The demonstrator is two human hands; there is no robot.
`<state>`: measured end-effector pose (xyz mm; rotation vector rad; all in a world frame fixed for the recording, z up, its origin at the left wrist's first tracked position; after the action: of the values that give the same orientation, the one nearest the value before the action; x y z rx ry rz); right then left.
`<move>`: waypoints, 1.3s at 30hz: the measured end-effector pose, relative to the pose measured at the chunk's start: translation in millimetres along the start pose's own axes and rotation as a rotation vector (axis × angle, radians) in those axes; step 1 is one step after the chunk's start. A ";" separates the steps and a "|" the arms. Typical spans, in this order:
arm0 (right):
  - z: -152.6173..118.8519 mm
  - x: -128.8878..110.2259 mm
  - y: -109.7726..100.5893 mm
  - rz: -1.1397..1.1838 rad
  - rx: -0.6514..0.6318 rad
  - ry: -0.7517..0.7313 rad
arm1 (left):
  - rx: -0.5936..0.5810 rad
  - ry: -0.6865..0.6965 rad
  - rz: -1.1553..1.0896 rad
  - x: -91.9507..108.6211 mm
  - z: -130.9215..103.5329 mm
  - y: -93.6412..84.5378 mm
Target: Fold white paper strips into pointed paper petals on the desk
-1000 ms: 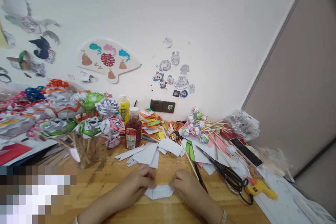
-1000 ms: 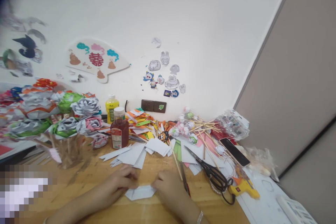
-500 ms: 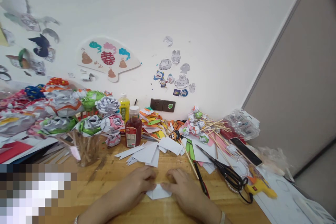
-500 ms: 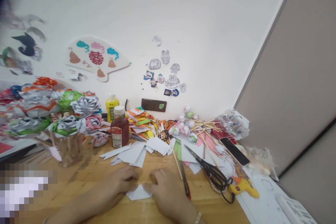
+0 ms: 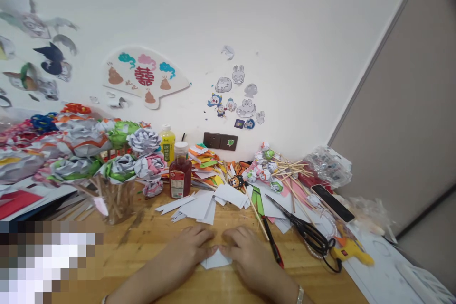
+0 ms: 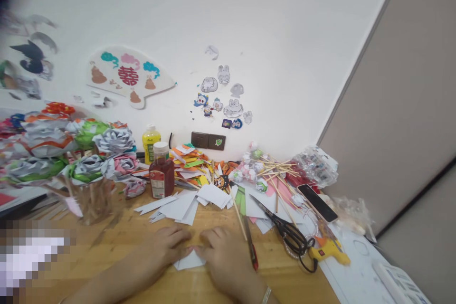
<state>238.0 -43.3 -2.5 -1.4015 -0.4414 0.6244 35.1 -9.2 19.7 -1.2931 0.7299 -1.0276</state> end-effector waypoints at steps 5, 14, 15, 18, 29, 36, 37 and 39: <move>-3.6 11.3 -13.2 0.094 -0.076 0.031 | -0.094 -0.074 -0.014 1.1 0.2 0.6; -7.4 20.0 -23.6 0.132 -0.109 -0.033 | -0.103 -0.064 -0.010 1.5 -0.7 -2.7; -7.1 19.7 -23.1 0.128 -0.105 -0.037 | -0.101 -0.058 -0.028 0.8 -1.9 -5.1; -6.3 19.0 -20.4 0.105 -0.101 -0.027 | -0.088 -0.025 -0.081 -2.8 -7.5 -12.6; -8.3 14.5 -19.4 0.133 -0.133 0.036 | -0.175 -0.127 -0.058 -9.2 -14.1 -6.6; -8.1 8.2 -18.5 0.116 -0.151 0.060 | -0.238 -0.123 -0.120 -12.8 -19.0 -11.3; -7.7 8.6 -17.3 0.116 -0.139 0.058 | -0.232 -0.122 -0.127 -13.7 -18.8 -12.8; -6.1 10.0 -14.3 0.115 -0.106 0.050 | -0.160 -0.155 -0.143 -15.8 -17.5 -15.1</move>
<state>251.5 -42.3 10.1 -1.5481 -0.3602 0.6650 10.1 -1.6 29.8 -1.5641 0.6174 -0.9848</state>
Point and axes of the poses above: each hand's wrist, its own z-axis towards the middle knuckle, its own y-axis out of the palm, x = y × z, the point moved 1 cm from there along z, towards the middle knuckle, and after that the axes turned 15 degrees about -x, right-handed, at the moved point
